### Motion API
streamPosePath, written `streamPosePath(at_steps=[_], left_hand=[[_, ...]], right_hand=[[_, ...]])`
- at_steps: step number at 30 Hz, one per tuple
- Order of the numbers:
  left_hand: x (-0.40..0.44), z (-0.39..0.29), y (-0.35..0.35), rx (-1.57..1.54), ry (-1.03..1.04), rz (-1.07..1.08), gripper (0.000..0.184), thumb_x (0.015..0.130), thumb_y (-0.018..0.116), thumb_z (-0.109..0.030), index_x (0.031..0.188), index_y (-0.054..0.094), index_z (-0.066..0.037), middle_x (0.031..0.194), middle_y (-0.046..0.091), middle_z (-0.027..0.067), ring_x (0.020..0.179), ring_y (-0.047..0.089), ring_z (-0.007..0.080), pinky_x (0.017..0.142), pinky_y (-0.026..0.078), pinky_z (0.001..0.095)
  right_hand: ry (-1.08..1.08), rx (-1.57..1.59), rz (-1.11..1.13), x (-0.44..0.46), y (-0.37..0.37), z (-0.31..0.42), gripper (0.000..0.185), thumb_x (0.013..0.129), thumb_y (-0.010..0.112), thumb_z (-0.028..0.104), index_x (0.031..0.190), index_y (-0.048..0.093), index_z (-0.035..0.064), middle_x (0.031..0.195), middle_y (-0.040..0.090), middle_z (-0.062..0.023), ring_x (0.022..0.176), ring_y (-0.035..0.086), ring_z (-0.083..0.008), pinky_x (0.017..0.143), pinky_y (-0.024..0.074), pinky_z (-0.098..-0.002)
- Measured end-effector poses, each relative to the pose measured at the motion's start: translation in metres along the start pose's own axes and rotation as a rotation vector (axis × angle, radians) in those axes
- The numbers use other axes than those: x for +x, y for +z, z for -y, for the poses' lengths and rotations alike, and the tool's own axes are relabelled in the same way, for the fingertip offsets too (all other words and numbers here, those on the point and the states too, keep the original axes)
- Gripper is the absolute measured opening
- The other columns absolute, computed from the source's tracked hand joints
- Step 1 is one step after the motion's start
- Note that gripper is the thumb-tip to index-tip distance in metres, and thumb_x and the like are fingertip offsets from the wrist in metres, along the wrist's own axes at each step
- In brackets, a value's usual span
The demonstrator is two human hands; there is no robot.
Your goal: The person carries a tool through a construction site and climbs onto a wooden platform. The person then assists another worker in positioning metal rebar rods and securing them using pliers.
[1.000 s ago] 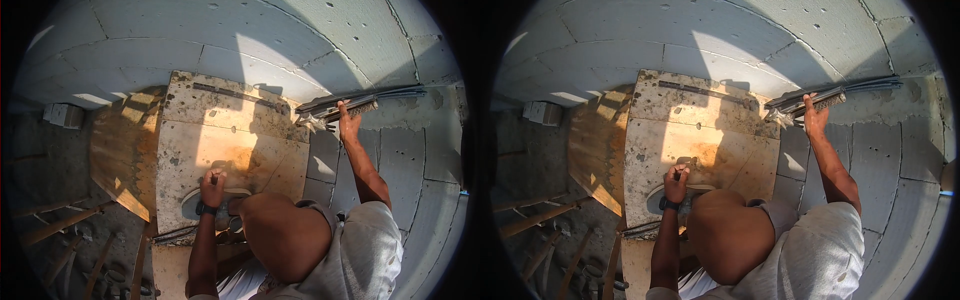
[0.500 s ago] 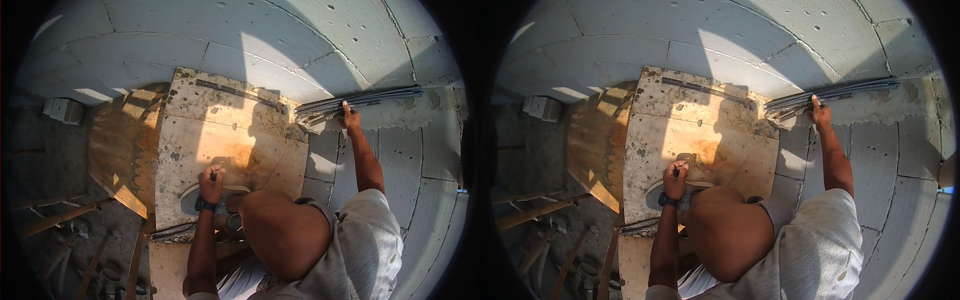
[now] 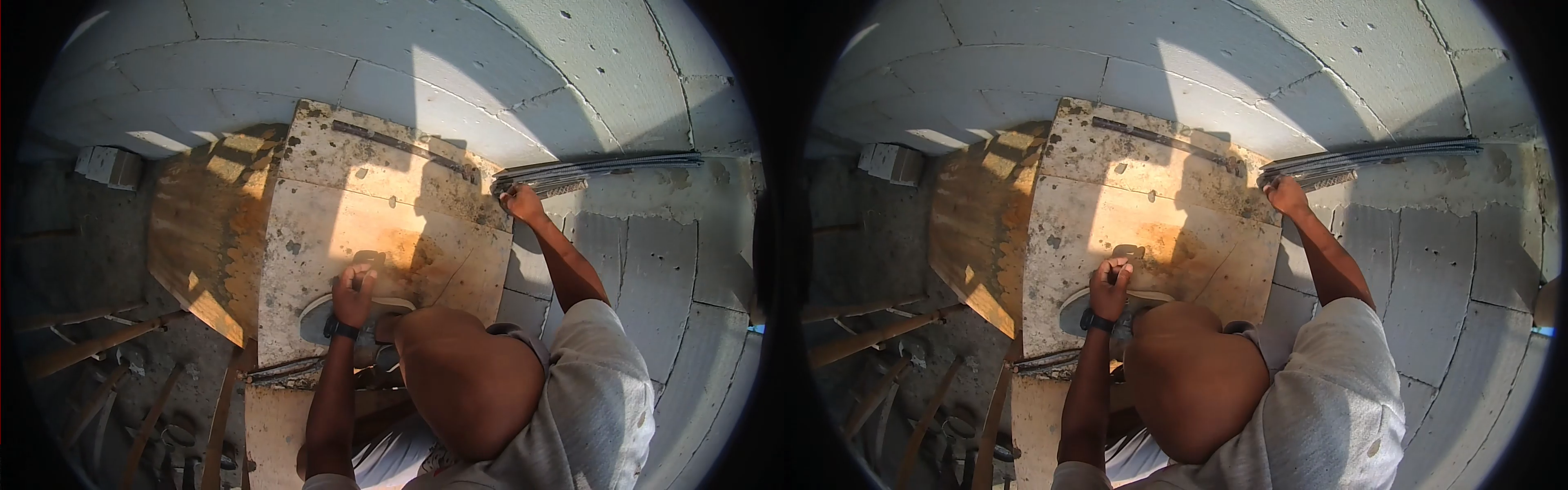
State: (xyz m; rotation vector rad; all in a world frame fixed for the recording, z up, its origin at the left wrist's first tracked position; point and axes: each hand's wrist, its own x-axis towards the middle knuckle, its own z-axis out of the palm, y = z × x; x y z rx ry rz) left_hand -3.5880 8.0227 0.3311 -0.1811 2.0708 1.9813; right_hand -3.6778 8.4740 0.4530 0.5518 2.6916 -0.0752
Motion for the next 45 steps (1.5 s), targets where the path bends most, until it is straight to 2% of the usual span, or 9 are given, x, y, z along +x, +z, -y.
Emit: streamPosePath(at_steps=[4, 16, 22, 27, 29, 31, 34, 39, 45], left_hand=[[0.000, -0.012, -0.001, 0.039, 0.008, 0.019, 0.019, 0.089, 0.071, -0.013, 0.104, 0.065, -0.002, 0.079, 0.061, 0.0002, 0.072, 0.053, 0.0071, 0.068, 0.046, 0.0248], [-0.002, -0.015, -0.001, 0.000, -0.113, 0.006, 0.025, 0.088, 0.071, -0.022, 0.102, 0.067, -0.001, 0.095, 0.071, 0.0148, 0.089, 0.068, 0.0236, 0.082, 0.051, 0.0348], [0.001, -0.019, -0.001, 0.039, -0.114, 0.043, 0.027, 0.087, 0.071, -0.024, 0.101, 0.067, -0.001, 0.094, 0.072, 0.0148, 0.089, 0.068, 0.0264, 0.081, 0.052, 0.0357], [0.005, -0.005, 0.001, 0.045, -0.028, 0.051, 0.020, 0.089, 0.072, -0.014, 0.103, 0.065, -0.002, 0.078, 0.062, -0.0007, 0.072, 0.052, 0.0063, 0.068, 0.046, 0.0248], [0.005, 0.002, 0.004, 0.042, -0.018, 0.042, 0.019, 0.089, 0.071, -0.014, 0.102, 0.065, -0.002, 0.080, 0.062, -0.0004, 0.073, 0.053, 0.0062, 0.069, 0.047, 0.0247], [0.004, 0.005, 0.005, 0.042, -0.020, 0.032, 0.019, 0.089, 0.071, -0.014, 0.102, 0.065, -0.002, 0.081, 0.063, -0.0003, 0.074, 0.054, 0.0060, 0.069, 0.047, 0.0247], [0.004, 0.001, 0.001, 0.072, 0.032, 0.016, 0.019, 0.089, 0.071, -0.014, 0.102, 0.065, -0.002, 0.081, 0.063, -0.0004, 0.075, 0.054, 0.0060, 0.070, 0.047, 0.0249], [0.005, -0.007, 0.000, 0.015, 0.006, 0.010, 0.018, 0.089, 0.071, -0.014, 0.101, 0.065, -0.002, 0.079, 0.061, 0.0006, 0.073, 0.053, 0.0067, 0.069, 0.047, 0.0257], [0.006, -0.014, 0.006, 0.006, -0.040, 0.054, 0.018, 0.088, 0.071, -0.014, 0.100, 0.065, -0.002, 0.077, 0.061, 0.0006, 0.071, 0.053, 0.0075, 0.067, 0.048, 0.0262]], right_hand=[[-0.177, 0.110, -0.070, 0.014, 0.000, 0.095, 0.040, 0.081, 0.065, 0.022, 0.116, 0.061, 0.0027, 0.107, 0.067, -0.0244, 0.106, 0.063, -0.0394, 0.089, 0.0503, -0.0461], [0.247, 0.176, 0.053, 0.038, 0.063, 0.086, 0.075, 0.072, 0.072, 0.031, 0.138, 0.044, 0.0068, 0.123, 0.057, -0.0259, 0.120, 0.055, -0.0395, 0.094, 0.0502, -0.0480], [-0.240, 0.019, -0.345, 0.051, 0.052, 0.133, 0.051, 0.083, 0.064, 0.030, 0.128, 0.056, 0.0065, 0.127, 0.056, -0.0205, 0.121, 0.054, -0.0380, 0.099, 0.0473, -0.0465], [0.179, 0.140, -0.190, 0.108, 0.058, 0.223, 0.045, 0.091, 0.054, 0.030, 0.128, 0.058, 0.0040, 0.124, 0.058, -0.0234, 0.118, 0.056, -0.0386, 0.103, 0.0442, -0.0446], [-0.103, -0.092, 0.069, 0.115, 0.045, 0.264, 0.047, 0.093, 0.053, 0.029, 0.131, 0.055, 0.0023, 0.124, 0.059, -0.0265, 0.118, 0.057, -0.0379, 0.104, 0.0435, -0.0441], [-0.715, 0.589, -0.277, 0.084, 0.040, 0.301, 0.045, 0.094, 0.053, 0.027, 0.133, 0.054, 0.0032, 0.124, 0.060, -0.0259, 0.120, 0.056, -0.0366, 0.102, 0.0448, -0.0430], [-0.911, 0.517, -0.287, 0.044, 0.011, 0.325, 0.046, 0.094, 0.055, 0.026, 0.135, 0.053, 0.0048, 0.124, 0.060, -0.0251, 0.120, 0.056, -0.0369, 0.101, 0.0456, -0.0420], [-0.582, 0.657, -0.259, 0.087, 0.102, 0.239, 0.041, 0.091, 0.059, 0.031, 0.120, 0.058, 0.0022, 0.126, 0.058, -0.0225, 0.112, 0.061, -0.0364, 0.091, 0.0516, -0.0448], [-0.250, 0.169, -0.023, 0.014, 0.097, 0.262, 0.062, 0.089, 0.062, 0.036, 0.129, 0.039, -0.0057, 0.128, 0.043, -0.0405, 0.103, 0.062, -0.0498, 0.086, 0.0525, -0.0505]])
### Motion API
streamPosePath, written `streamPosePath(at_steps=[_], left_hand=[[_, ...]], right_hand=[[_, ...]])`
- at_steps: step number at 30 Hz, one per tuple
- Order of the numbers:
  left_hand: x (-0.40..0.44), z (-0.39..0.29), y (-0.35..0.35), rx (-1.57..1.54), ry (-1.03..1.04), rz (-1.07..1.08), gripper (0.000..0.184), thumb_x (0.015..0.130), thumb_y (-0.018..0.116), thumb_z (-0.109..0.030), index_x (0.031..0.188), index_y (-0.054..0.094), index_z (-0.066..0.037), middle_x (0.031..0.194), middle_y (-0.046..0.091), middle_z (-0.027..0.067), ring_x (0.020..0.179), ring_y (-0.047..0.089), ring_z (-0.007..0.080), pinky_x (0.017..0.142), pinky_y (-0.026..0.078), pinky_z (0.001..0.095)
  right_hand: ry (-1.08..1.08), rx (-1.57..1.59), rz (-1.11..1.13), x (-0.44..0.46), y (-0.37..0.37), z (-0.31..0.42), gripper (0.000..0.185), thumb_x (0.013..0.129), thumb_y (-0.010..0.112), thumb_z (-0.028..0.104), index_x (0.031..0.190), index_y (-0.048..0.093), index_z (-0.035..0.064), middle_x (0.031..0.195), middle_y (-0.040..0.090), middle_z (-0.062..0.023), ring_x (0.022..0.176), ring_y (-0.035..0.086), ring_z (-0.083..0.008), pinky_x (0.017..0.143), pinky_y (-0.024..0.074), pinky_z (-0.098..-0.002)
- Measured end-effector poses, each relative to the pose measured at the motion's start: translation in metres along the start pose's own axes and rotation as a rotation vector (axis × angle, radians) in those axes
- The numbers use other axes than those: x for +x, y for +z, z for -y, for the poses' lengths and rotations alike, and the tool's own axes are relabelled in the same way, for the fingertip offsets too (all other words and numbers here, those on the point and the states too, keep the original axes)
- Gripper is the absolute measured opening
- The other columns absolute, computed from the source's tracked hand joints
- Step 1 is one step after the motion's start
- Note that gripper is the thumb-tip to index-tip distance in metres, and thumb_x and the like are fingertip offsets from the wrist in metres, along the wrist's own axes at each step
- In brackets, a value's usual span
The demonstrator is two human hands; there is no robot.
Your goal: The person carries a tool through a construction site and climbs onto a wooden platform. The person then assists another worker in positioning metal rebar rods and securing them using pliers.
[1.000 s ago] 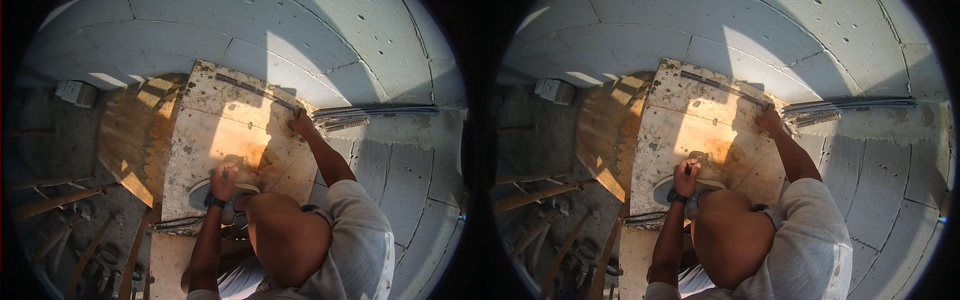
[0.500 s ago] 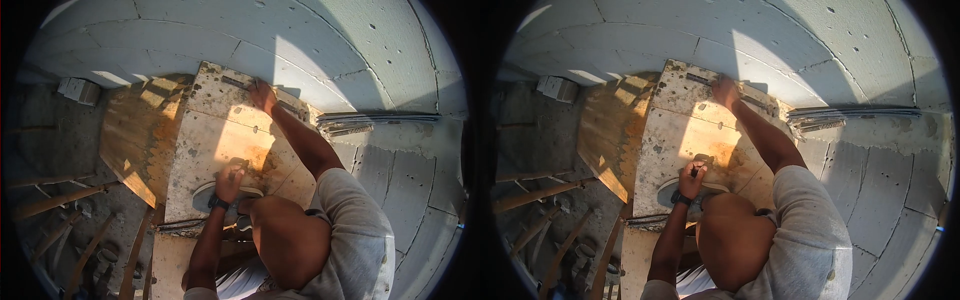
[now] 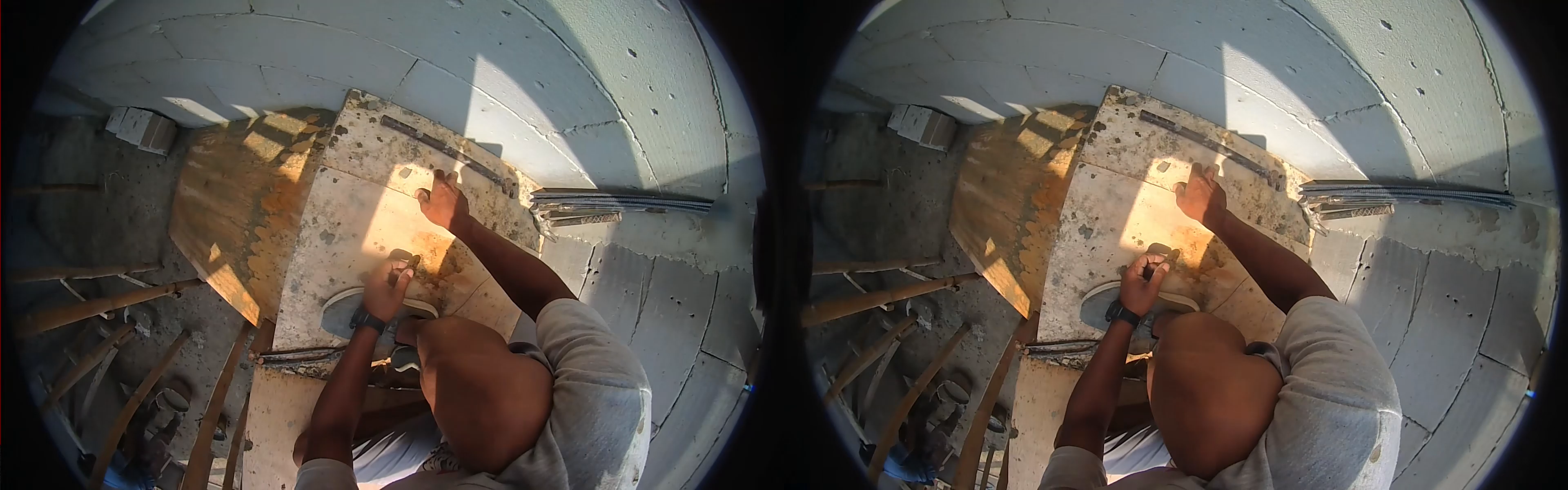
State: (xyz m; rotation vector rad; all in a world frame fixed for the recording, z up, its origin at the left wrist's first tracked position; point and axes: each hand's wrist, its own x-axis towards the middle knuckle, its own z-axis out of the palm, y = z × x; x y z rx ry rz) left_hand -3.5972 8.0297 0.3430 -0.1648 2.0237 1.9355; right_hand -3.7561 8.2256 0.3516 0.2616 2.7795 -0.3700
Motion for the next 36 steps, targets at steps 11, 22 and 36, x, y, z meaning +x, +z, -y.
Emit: streamPosePath(at_steps=[11, 22, 36], left_hand=[[-0.003, -0.014, -0.006, 0.012, -0.004, -0.038, 0.019, 0.087, 0.072, -0.015, 0.099, 0.066, -0.002, 0.078, 0.064, 0.0050, 0.072, 0.058, 0.0105, 0.070, 0.050, 0.0283], [-0.004, -0.011, -0.011, 0.062, -0.021, -0.004, 0.018, 0.088, 0.072, -0.015, 0.099, 0.066, -0.002, 0.081, 0.067, 0.0080, 0.075, 0.063, 0.0148, 0.072, 0.051, 0.0299], [-0.034, -0.034, -0.069, -0.036, -0.062, -0.119, 0.019, 0.091, 0.069, -0.013, 0.106, 0.065, -0.003, 0.078, 0.066, 0.0019, 0.069, 0.057, 0.0065, 0.067, 0.049, 0.0251]], right_hand=[[-0.303, 0.011, -0.302, 0.092, -0.007, 0.136, 0.045, 0.087, 0.060, 0.030, 0.117, 0.055, -0.0037, 0.116, 0.056, -0.0234, 0.114, 0.053, -0.0392, 0.095, 0.0436, -0.0493], [-0.126, -0.018, -0.217, 0.123, -0.018, 0.189, 0.066, 0.090, 0.055, 0.046, 0.135, 0.046, -0.0012, 0.131, 0.048, -0.0308, 0.128, 0.043, -0.0415, 0.111, 0.0258, -0.0552], [-0.192, -0.028, 0.127, 0.007, -0.054, 0.061, 0.055, 0.089, 0.065, 0.040, 0.124, 0.051, 0.0001, 0.112, 0.062, -0.0267, 0.102, 0.064, -0.0414, 0.086, 0.0510, -0.0462]])
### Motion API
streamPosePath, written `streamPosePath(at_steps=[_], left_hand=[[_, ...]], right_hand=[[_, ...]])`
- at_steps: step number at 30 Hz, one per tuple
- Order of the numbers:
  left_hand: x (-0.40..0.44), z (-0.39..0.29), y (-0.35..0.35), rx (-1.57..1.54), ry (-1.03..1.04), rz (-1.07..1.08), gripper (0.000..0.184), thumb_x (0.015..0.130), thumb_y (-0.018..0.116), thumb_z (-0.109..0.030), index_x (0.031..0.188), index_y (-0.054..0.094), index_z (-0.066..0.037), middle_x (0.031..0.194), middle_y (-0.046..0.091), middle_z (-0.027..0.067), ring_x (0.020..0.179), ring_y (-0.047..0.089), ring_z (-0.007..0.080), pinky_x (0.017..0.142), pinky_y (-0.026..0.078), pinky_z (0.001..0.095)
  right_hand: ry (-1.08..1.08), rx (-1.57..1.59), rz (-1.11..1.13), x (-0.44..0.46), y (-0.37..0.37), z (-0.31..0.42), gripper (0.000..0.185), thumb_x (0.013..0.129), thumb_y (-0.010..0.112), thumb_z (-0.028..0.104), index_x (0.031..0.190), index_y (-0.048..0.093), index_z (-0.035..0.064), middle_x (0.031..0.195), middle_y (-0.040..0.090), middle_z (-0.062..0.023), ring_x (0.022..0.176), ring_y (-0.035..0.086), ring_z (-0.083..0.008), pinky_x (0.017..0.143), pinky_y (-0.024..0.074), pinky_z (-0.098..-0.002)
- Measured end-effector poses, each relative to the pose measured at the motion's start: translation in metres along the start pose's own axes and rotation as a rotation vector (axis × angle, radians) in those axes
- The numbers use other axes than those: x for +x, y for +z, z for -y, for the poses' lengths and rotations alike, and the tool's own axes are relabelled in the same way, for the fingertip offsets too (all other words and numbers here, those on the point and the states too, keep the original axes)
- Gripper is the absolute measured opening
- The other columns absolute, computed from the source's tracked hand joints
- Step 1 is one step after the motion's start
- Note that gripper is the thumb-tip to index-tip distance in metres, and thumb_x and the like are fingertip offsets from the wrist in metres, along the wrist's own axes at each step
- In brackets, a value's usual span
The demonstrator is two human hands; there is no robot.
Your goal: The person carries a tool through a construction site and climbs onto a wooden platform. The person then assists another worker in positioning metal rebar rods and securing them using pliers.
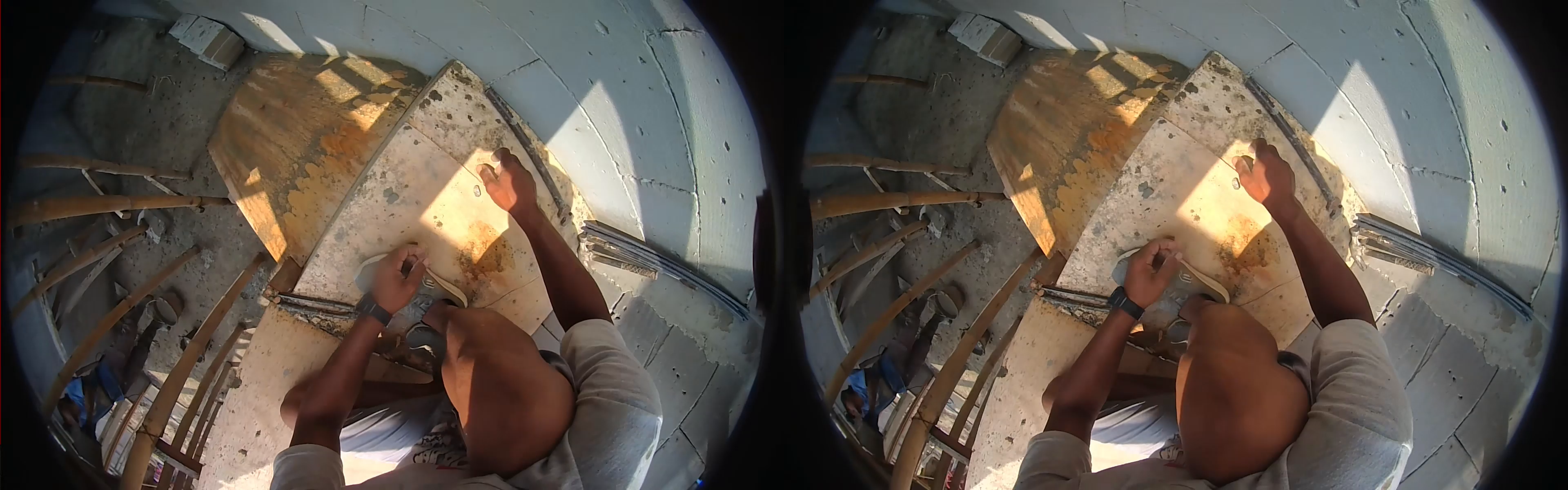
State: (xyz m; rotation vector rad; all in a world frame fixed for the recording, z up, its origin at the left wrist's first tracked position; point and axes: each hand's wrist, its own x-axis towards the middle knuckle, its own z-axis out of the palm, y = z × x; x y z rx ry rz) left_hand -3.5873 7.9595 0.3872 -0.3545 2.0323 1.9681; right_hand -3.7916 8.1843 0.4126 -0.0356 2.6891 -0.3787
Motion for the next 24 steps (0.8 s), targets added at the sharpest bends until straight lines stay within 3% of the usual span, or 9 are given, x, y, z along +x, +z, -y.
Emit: streamPosePath(at_steps=[3, 7, 9, 10, 11, 16, 18, 23, 24], left_hand=[[-0.014, -0.002, -0.035, -0.041, -0.023, -0.048, 0.017, 0.092, 0.066, -0.006, 0.109, 0.065, -0.003, 0.075, 0.064, -0.0004, 0.067, 0.052, 0.0032, 0.062, 0.045, 0.0218], [-0.030, 0.002, -0.086, 0.122, -0.020, -0.159, 0.022, 0.091, 0.068, -0.013, 0.110, 0.065, -0.003, 0.077, 0.066, 0.0036, 0.069, 0.058, 0.0088, 0.063, 0.048, 0.0266], [-0.042, 0.012, -0.112, 0.351, -0.125, -0.236, 0.024, 0.089, 0.069, -0.015, 0.110, 0.065, -0.004, 0.080, 0.068, 0.0078, 0.071, 0.064, 0.0135, 0.065, 0.050, 0.0287], [-0.050, 0.016, -0.124, 0.479, -0.158, -0.254, 0.024, 0.087, 0.068, -0.014, 0.108, 0.064, -0.003, 0.079, 0.068, 0.0102, 0.071, 0.067, 0.0213, 0.068, 0.052, 0.0329], [-0.061, 0.018, -0.133, 0.687, -0.129, -0.253, 0.028, 0.084, 0.068, -0.014, 0.110, 0.062, -0.004, 0.087, 0.068, 0.0136, 0.077, 0.067, 0.0298, 0.069, 0.054, 0.0386], [-0.114, 0.024, -0.154, 1.196, -0.052, 0.063, 0.047, 0.076, 0.075, -0.019, 0.120, 0.059, -0.012, 0.130, 0.050, 0.0146, 0.122, 0.049, 0.0338, 0.100, 0.043, 0.0497], [-0.123, 0.044, -0.148, 1.195, -0.076, 0.076, 0.051, 0.075, 0.076, -0.021, 0.122, 0.058, -0.013, 0.135, 0.046, 0.0137, 0.127, 0.044, 0.0339, 0.105, 0.037, 0.0516], [-0.112, 0.048, -0.156, 1.232, -0.059, 0.190, 0.054, 0.074, 0.079, -0.024, 0.123, 0.059, -0.014, 0.126, 0.050, 0.0139, 0.120, 0.047, 0.0353, 0.104, 0.037, 0.0497], [-0.111, 0.048, -0.157, 1.238, 0.003, 0.176, 0.054, 0.072, 0.080, -0.026, 0.121, 0.060, -0.014, 0.122, 0.051, 0.0136, 0.116, 0.048, 0.0356, 0.103, 0.038, 0.0493]], right_hand=[[0.011, -0.059, 0.220, -0.042, 0.019, -0.018, 0.049, 0.087, 0.069, 0.038, 0.115, 0.050, 0.0022, 0.096, 0.067, -0.0249, 0.093, 0.066, -0.0436, 0.079, 0.0507, -0.0474], [-0.249, 0.156, 0.065, -0.005, 0.063, -0.019, 0.015, 0.088, 0.062, 0.011, 0.099, 0.058, 0.0020, 0.098, 0.067, -0.0210, 0.092, 0.065, -0.0399, 0.079, 0.0504, -0.0440], [-0.264, 0.142, -0.107, 0.022, 0.066, 0.013, 0.028, 0.091, 0.062, 0.015, 0.117, 0.061, 0.0068, 0.106, 0.068, -0.0166, 0.096, 0.066, -0.0346, 0.082, 0.0509, -0.0391], [-0.421, 0.609, 0.014, 0.030, 0.052, 0.037, 0.034, 0.093, 0.062, 0.020, 0.124, 0.060, 0.0078, 0.109, 0.069, -0.0162, 0.097, 0.066, -0.0329, 0.083, 0.0507, -0.0366], [-0.408, 0.554, 0.011, 0.026, 0.046, 0.043, 0.034, 0.093, 0.061, 0.022, 0.123, 0.060, 0.0077, 0.109, 0.069, -0.0162, 0.097, 0.066, -0.0330, 0.084, 0.0505, -0.0362], [-0.231, 0.074, 0.121, 0.009, 0.038, 0.025, 0.040, 0.093, 0.061, 0.032, 0.122, 0.060, 0.0046, 0.110, 0.067, -0.0203, 0.100, 0.064, -0.0352, 0.089, 0.0488, -0.0379], [-0.292, -0.115, -0.076, 0.011, 0.080, -0.011, 0.046, 0.091, 0.063, 0.036, 0.123, 0.058, 0.0031, 0.116, 0.064, -0.0227, 0.103, 0.063, -0.0378, 0.090, 0.0488, -0.0416], [-0.637, 0.313, 0.077, -0.003, 0.040, 0.063, 0.046, 0.092, 0.064, 0.037, 0.126, 0.057, 0.0068, 0.115, 0.065, -0.0199, 0.107, 0.063, -0.0359, 0.092, 0.0485, -0.0413], [-0.519, 0.295, 0.159, -0.014, 0.033, 0.058, 0.044, 0.092, 0.063, 0.036, 0.124, 0.058, 0.0069, 0.112, 0.065, -0.0185, 0.106, 0.063, -0.0352, 0.091, 0.0488, -0.0407]])
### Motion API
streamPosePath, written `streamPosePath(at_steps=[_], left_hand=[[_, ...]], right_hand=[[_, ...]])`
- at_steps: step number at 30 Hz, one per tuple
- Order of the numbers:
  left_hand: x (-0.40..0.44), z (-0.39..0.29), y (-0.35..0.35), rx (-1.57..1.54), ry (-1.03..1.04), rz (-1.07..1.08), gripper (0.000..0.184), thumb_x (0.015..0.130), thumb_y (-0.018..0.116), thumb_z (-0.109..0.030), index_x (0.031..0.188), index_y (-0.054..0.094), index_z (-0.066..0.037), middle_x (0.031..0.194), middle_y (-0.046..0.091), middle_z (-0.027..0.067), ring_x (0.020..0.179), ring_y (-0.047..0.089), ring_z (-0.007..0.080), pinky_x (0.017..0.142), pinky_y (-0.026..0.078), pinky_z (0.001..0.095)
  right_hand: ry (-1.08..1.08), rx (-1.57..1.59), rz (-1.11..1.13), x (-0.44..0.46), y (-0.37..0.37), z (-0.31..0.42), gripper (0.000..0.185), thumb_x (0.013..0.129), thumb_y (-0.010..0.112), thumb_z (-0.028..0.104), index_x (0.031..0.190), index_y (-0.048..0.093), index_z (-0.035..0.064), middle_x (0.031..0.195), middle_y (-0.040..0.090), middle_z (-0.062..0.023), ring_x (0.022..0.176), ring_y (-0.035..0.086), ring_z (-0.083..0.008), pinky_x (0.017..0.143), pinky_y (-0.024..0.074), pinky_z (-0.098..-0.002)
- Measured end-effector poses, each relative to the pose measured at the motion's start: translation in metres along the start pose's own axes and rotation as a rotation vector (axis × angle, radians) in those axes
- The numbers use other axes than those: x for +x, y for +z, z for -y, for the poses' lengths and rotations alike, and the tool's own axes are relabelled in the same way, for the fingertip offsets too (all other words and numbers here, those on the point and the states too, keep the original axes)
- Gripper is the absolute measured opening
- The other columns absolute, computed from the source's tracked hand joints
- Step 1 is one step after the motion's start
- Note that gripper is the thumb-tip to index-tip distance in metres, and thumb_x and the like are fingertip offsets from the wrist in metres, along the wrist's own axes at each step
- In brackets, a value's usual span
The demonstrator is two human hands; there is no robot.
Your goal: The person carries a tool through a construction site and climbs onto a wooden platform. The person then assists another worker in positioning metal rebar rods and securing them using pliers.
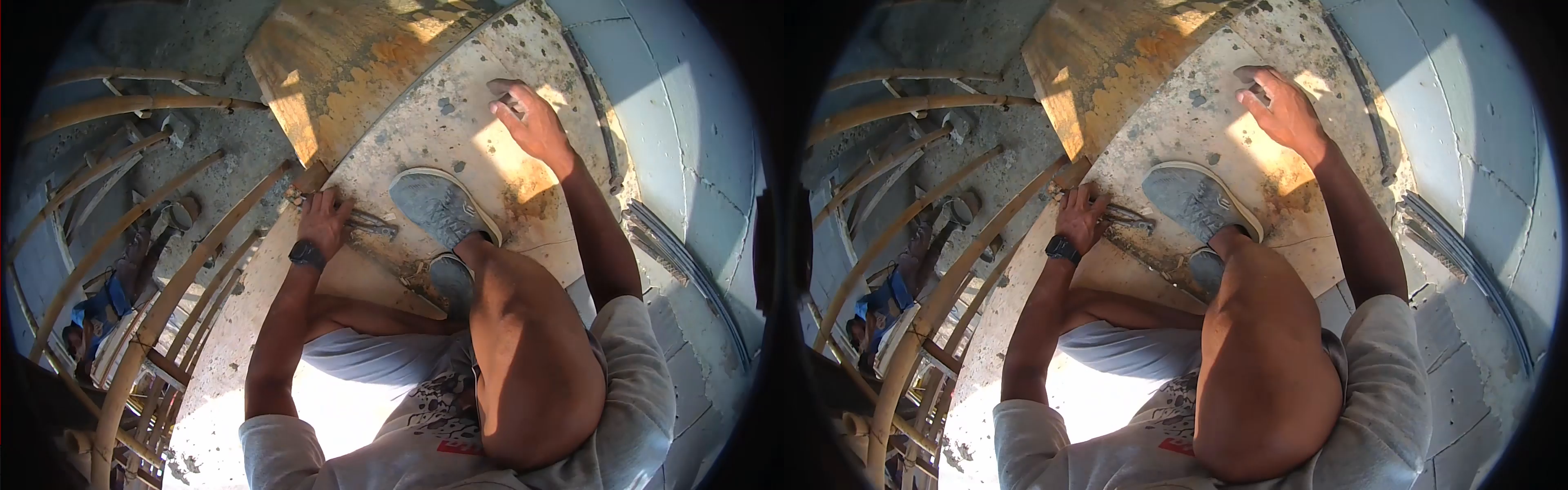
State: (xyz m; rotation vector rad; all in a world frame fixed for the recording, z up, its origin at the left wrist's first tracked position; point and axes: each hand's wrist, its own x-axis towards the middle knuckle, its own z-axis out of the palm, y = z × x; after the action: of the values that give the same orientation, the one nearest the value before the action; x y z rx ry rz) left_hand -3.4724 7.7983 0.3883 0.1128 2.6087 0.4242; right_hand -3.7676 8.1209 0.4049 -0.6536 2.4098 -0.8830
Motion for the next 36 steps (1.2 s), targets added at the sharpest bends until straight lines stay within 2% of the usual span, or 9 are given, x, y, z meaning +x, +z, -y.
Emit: streamPosePath(at_steps=[6, 14, 17, 19, 23, 28, 33, 34, 36], left_hand=[[0.009, 0.009, 0.000, -0.114, 0.120, -0.110, 0.033, 0.065, 0.079, -0.010, 0.085, 0.052, -0.009, 0.081, 0.056, 0.0118, 0.080, 0.059, 0.0372, 0.070, 0.049, 0.0468], [0.012, 0.002, -0.005, -0.190, -0.068, -0.071, 0.039, 0.071, 0.077, -0.015, 0.106, 0.060, -0.012, 0.099, 0.059, 0.0142, 0.091, 0.063, 0.0383, 0.073, 0.054, 0.0482], [0.008, 0.006, 0.006, -0.141, -0.049, -0.069, 0.036, 0.073, 0.076, -0.014, 0.105, 0.061, -0.012, 0.104, 0.057, 0.0134, 0.096, 0.061, 0.0367, 0.074, 0.053, 0.0469], [0.010, 0.011, 0.019, -0.066, -0.049, -0.152, 0.030, 0.072, 0.077, -0.013, 0.097, 0.061, -0.011, 0.095, 0.058, 0.0118, 0.092, 0.061, 0.0350, 0.070, 0.053, 0.0454], [0.012, 0.009, 0.016, -0.096, -0.022, -0.193, 0.028, 0.074, 0.075, -0.012, 0.098, 0.062, -0.011, 0.101, 0.059, 0.0146, 0.098, 0.058, 0.0375, 0.080, 0.050, 0.0480], [0.011, 0.015, 0.012, -0.135, 0.044, -0.154, 0.031, 0.079, 0.071, -0.019, 0.105, 0.061, -0.006, 0.106, 0.061, 0.0176, 0.101, 0.057, 0.0399, 0.089, 0.045, 0.0503], [-0.001, 0.017, -0.002, -0.271, -0.215, -0.076, 0.039, 0.087, 0.066, -0.027, 0.116, 0.056, -0.003, 0.094, 0.067, 0.0213, 0.089, 0.064, 0.0432, 0.076, 0.051, 0.0503], [-0.002, 0.012, -0.013, -0.294, -0.296, -0.139, 0.038, 0.088, 0.066, -0.028, 0.115, 0.055, -0.003, 0.093, 0.068, 0.0220, 0.086, 0.065, 0.0430, 0.073, 0.052, 0.0501], [-0.008, 0.023, -0.013, -0.401, -0.442, -0.176, 0.040, 0.088, 0.069, -0.029, 0.112, 0.055, -0.001, 0.089, 0.070, 0.0191, 0.081, 0.068, 0.0408, 0.072, 0.054, 0.0474]], right_hand=[[0.488, -0.283, 0.134, -0.154, -0.053, -0.090, 0.025, 0.090, 0.056, 0.025, 0.101, 0.064, 0.0047, 0.095, 0.067, -0.0192, 0.092, 0.065, -0.0380, 0.082, 0.0505, -0.0439], [1.228, -0.215, -0.011, -0.385, -0.016, -0.242, 0.033, 0.083, 0.057, 0.027, 0.094, 0.066, -0.0026, 0.095, 0.068, -0.0260, 0.094, 0.065, -0.0431, 0.082, 0.0510, -0.0504], [0.853, -0.586, 0.390, -0.372, 0.011, -0.287, 0.041, 0.083, 0.055, 0.029, 0.105, 0.066, -0.0040, 0.108, 0.066, -0.0294, 0.103, 0.063, -0.0463, 0.090, 0.0499, -0.0500], [1.321, -0.029, -0.642, -0.299, 0.022, -0.239, 0.044, 0.085, 0.053, 0.030, 0.109, 0.065, -0.0045, 0.111, 0.063, -0.0334, 0.105, 0.061, -0.0483, 0.094, 0.0484, -0.0513], [0.313, -0.047, -0.510, -0.186, 0.014, -0.118, 0.038, 0.096, 0.054, 0.017, 0.131, 0.054, 0.0016, 0.135, 0.051, -0.0261, 0.121, 0.053, -0.0380, 0.102, 0.0430, -0.0415], [0.210, -0.106, -0.694, -0.179, 0.000, -0.097, 0.039, 0.096, 0.057, 0.019, 0.131, 0.052, 0.0013, 0.131, 0.053, -0.0213, 0.121, 0.053, -0.0383, 0.105, 0.0403, -0.0401], [1.358, -0.273, -0.664, -0.262, -0.012, -0.269, 0.073, 0.096, 0.043, 0.055, 0.128, 0.055, -0.0100, 0.123, 0.061, -0.0293, 0.115, 0.059, -0.0409, 0.099, 0.0431, -0.0490], [1.356, 0.244, -0.644, -0.253, -0.026, -0.248, 0.079, 0.094, 0.039, 0.061, 0.124, 0.060, -0.0091, 0.118, 0.065, -0.0257, 0.109, 0.063, -0.0371, 0.096, 0.0461, -0.0460], [1.166, 0.096, -0.577, -0.242, -0.015, -0.274, 0.077, 0.095, 0.040, 0.060, 0.121, 0.062, -0.0091, 0.114, 0.068, -0.0234, 0.104, 0.065, -0.0348, 0.091, 0.0491, -0.0436]])
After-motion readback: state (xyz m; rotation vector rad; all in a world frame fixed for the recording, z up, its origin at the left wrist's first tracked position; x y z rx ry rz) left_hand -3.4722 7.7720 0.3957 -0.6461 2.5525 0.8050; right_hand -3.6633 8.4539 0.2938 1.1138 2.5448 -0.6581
